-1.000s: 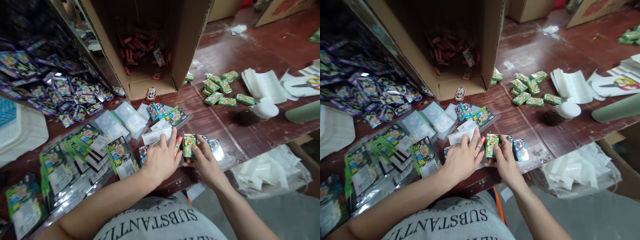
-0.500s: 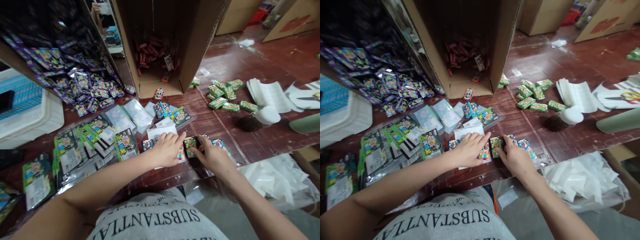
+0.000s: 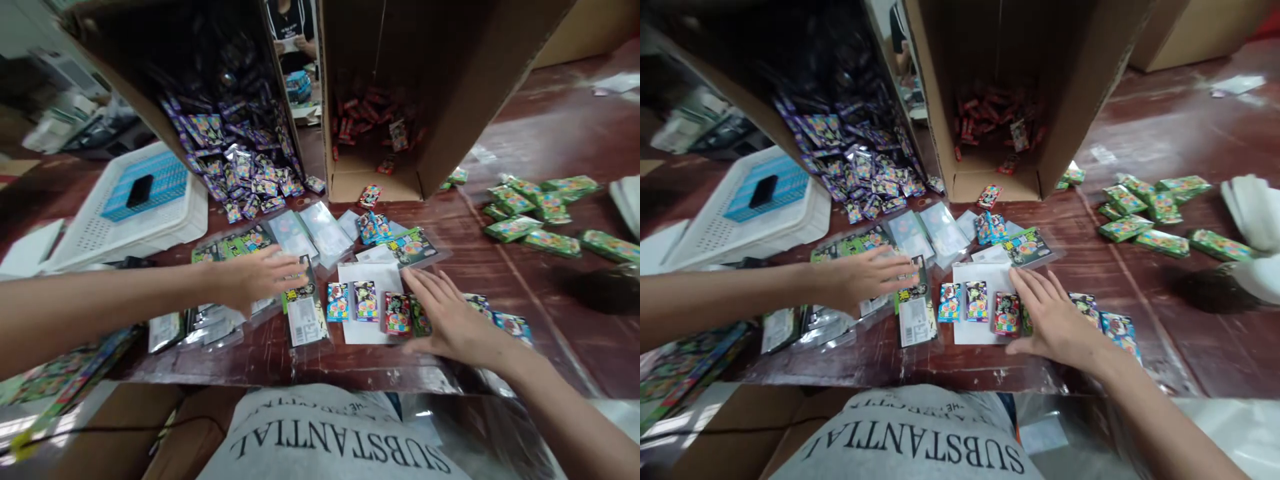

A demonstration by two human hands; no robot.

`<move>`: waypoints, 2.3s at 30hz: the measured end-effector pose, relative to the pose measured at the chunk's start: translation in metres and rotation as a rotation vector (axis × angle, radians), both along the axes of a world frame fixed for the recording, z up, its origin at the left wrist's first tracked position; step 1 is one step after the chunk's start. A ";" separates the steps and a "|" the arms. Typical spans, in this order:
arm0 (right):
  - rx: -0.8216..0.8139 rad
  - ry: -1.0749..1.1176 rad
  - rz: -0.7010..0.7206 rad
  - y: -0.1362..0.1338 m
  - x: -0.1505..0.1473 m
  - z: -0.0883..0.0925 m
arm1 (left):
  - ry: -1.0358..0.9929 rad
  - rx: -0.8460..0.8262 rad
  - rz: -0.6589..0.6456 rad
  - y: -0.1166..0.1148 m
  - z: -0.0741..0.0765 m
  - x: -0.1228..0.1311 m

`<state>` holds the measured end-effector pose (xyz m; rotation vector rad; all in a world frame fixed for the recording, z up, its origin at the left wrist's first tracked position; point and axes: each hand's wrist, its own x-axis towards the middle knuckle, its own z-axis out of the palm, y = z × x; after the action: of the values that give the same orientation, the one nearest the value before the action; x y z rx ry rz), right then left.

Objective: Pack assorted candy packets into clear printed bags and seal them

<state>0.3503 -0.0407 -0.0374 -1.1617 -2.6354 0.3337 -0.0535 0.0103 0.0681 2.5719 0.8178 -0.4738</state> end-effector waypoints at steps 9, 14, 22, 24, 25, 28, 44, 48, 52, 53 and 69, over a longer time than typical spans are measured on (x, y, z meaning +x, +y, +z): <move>0.020 -0.077 0.220 0.016 -0.110 -0.017 | -0.193 -0.088 -0.097 -0.027 -0.036 0.010; 0.022 -0.065 0.251 0.019 -0.107 -0.025 | -0.150 -0.062 -0.172 -0.017 -0.044 0.021; -0.014 0.290 -0.013 0.009 -0.067 0.020 | -0.126 0.232 0.079 -0.048 -0.023 0.017; -0.085 0.359 -0.007 -0.005 -0.063 0.031 | -0.156 0.238 0.249 -0.067 -0.023 0.012; -0.128 0.364 0.025 -0.013 -0.064 0.033 | -0.179 0.218 0.306 -0.077 -0.025 0.011; -0.178 0.287 0.108 -0.031 -0.074 0.029 | -0.268 0.152 0.408 -0.099 -0.036 0.014; -0.123 0.029 0.222 -0.040 -0.119 -0.003 | -0.289 -0.002 0.483 -0.125 -0.080 0.011; -0.126 0.039 0.264 -0.037 -0.116 -0.001 | -0.274 0.046 0.563 -0.130 -0.091 0.015; -0.114 -0.010 0.193 -0.033 -0.088 0.003 | -0.264 0.067 0.590 -0.132 -0.095 0.012; -0.126 -0.018 0.180 -0.032 -0.083 0.005 | -0.269 0.066 0.591 -0.133 -0.096 0.011; -0.302 0.270 0.313 -0.012 -0.105 0.024 | -0.442 0.059 0.554 -0.128 -0.080 0.016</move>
<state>0.2455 -0.0527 -0.0135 -0.7079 -2.5747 0.9056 -0.0380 -0.1180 -0.0120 2.2253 1.3081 0.2766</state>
